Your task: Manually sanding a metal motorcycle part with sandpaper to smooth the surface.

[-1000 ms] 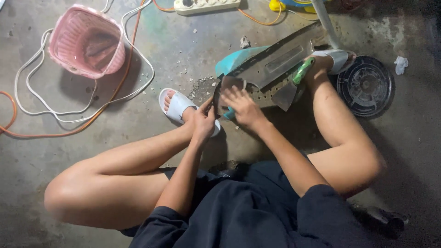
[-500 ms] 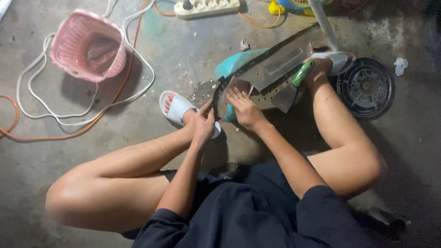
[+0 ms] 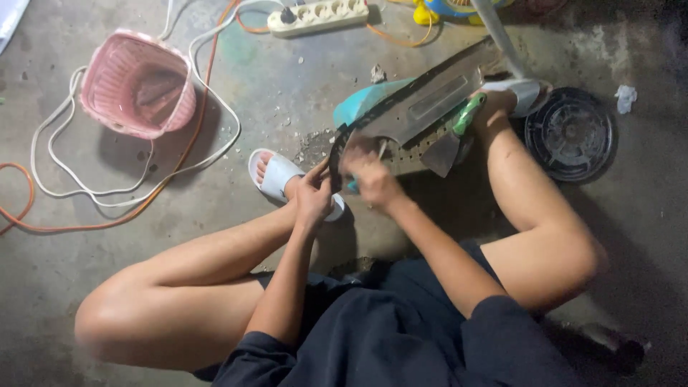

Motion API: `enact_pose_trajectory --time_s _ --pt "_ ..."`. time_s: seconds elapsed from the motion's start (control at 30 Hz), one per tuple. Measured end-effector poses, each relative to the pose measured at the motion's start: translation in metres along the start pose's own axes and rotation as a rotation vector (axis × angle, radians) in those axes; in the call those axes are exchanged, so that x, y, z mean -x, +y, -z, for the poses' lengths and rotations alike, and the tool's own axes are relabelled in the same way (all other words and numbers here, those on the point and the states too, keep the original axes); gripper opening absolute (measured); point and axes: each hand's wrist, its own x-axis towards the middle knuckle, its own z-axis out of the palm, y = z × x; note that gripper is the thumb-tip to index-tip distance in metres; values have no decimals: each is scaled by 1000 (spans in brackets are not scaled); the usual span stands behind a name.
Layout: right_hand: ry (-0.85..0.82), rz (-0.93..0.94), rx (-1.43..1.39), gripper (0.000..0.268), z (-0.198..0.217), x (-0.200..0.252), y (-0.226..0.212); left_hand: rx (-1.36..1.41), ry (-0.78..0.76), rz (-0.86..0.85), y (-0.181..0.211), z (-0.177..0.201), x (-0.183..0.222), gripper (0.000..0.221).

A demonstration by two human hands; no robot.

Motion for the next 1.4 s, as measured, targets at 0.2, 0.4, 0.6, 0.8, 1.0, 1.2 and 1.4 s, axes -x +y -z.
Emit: enact_pose_trajectory --time_s 0.2,0.4,0.6,0.8,1.0,1.2,1.4 --pt "-89 144 -178 61 6 12 -5 74 -5 3 -14 6 -6 48" --pt "-143 94 -107 75 15 11 -21 69 20 -13 -4 0 -3 47" --pt "76 157 155 43 -5 6 6 122 67 -12 7 -14 0 47" --pt "-159 -37 14 49 32 -10 26 77 75 -14 -3 -7 -2 44" --pt "-94 99 -25 50 10 8 13 67 50 21 18 -11 11 46" --pt "-202 -42 -203 59 24 9 -36 -54 20 -21 11 0 8 50" --pt "10 20 -1 50 -6 2 0 24 32 -21 -6 -3 1 53"
